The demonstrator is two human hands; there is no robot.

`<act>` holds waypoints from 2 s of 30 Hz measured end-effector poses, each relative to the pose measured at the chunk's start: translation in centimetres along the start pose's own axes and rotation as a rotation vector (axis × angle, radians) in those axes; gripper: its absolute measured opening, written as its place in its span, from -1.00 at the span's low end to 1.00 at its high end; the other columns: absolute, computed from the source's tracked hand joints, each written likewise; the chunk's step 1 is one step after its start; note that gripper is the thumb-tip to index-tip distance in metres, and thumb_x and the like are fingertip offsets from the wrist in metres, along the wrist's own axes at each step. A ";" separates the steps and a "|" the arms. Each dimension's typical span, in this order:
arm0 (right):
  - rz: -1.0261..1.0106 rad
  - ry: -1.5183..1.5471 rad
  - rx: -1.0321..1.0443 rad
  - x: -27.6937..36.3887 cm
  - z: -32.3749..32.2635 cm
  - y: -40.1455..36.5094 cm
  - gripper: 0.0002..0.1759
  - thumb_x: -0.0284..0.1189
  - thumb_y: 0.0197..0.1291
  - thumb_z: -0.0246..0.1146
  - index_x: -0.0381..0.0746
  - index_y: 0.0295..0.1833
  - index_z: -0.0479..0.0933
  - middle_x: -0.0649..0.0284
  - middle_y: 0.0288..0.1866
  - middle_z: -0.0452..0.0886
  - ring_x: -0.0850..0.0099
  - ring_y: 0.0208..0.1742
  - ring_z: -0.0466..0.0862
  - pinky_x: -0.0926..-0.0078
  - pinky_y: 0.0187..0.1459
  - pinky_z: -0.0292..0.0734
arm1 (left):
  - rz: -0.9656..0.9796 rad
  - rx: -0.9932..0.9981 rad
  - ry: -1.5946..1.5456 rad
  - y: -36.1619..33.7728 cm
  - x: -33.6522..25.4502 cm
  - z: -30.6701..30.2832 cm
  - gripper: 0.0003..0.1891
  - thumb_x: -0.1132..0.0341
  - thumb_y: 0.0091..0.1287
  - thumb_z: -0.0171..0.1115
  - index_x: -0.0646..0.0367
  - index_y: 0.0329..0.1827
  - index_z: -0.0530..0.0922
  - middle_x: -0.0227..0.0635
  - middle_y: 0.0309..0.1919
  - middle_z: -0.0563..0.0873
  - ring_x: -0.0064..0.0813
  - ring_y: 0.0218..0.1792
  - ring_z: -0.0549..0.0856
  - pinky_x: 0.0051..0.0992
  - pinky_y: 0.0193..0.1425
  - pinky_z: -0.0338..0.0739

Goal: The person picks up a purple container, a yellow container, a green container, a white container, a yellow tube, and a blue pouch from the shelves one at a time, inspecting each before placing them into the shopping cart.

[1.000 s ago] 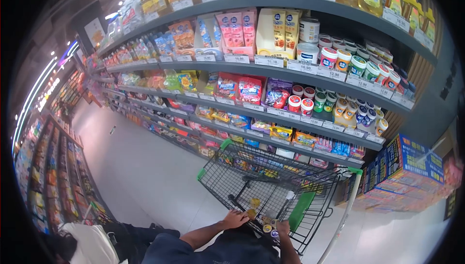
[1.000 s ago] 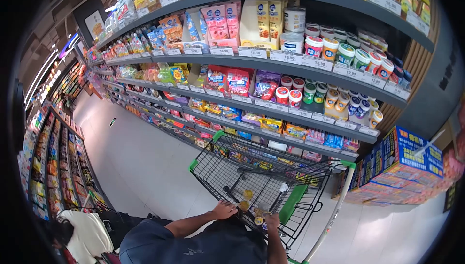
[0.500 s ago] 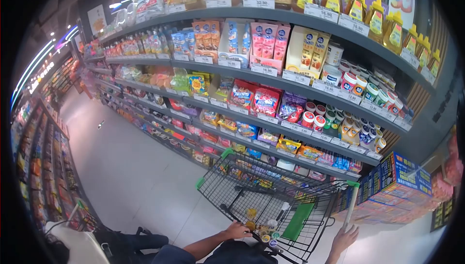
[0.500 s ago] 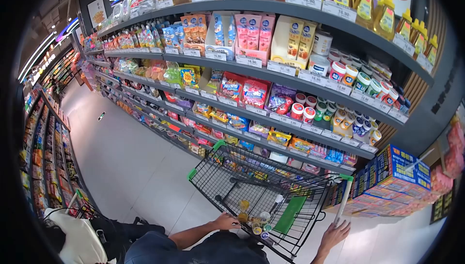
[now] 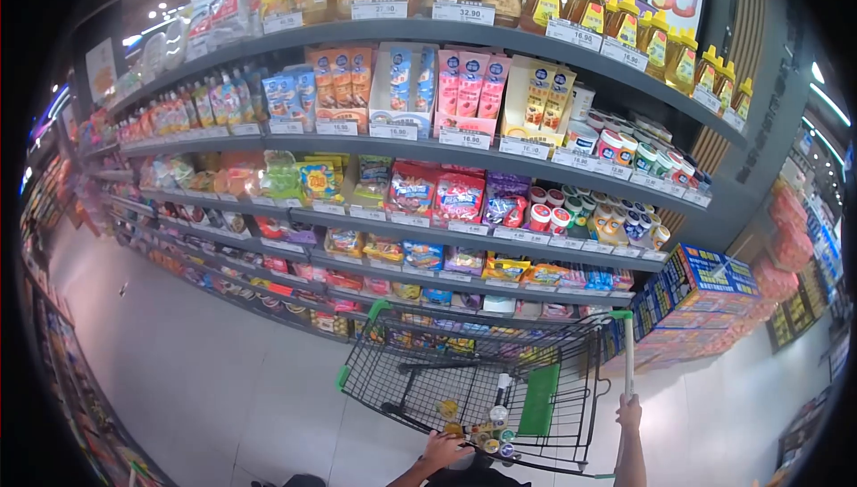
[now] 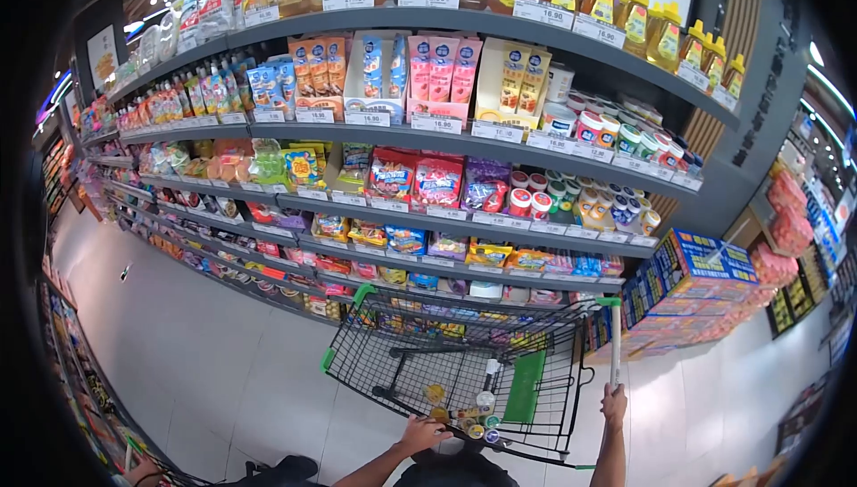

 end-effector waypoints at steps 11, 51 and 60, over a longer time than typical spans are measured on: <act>-0.107 -0.217 -0.101 1.1 3.7 -2.3 -0.61 -0.19 0.28 0.22 -0.34 -0.22 0.36 -0.07 -0.51 0.64 0.10 -0.57 0.68 0.17 -0.48 0.61 | 0.008 -0.110 -0.036 -2.6 4.2 -2.8 -0.51 -0.30 0.21 0.22 -0.06 -0.24 0.73 -0.42 -0.28 0.77 -0.40 -0.18 0.72 -0.24 0.00 0.31; 0.000 0.076 0.106 12.0 11.8 -12.3 -0.80 -0.45 0.20 0.14 -0.34 -0.20 0.31 0.10 -0.61 0.56 0.30 -0.64 0.62 0.34 -0.62 0.56 | -0.414 -0.314 0.199 -6.4 15.9 -7.8 -0.75 0.07 0.13 0.17 -0.03 -0.46 0.73 -0.27 -0.51 0.76 -0.21 -0.35 0.72 -0.12 -0.04 0.35; -0.055 -0.048 0.045 9.4 14.2 -10.5 -0.76 -0.42 0.17 0.17 -0.36 -0.15 0.36 0.00 -0.56 0.60 0.16 -0.56 0.68 0.23 -0.52 0.60 | -0.545 -0.239 0.280 -5.4 16.1 -8.7 -0.71 0.09 0.12 0.12 0.00 -0.41 0.76 -0.20 -0.49 0.77 -0.16 -0.30 0.74 -0.11 0.06 0.33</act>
Point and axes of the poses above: each hand's wrist, its own y-axis towards the middle knuckle, its own z-axis out of the palm, x = y × z, the point moved 6 cm from there along y, towards the middle knuckle
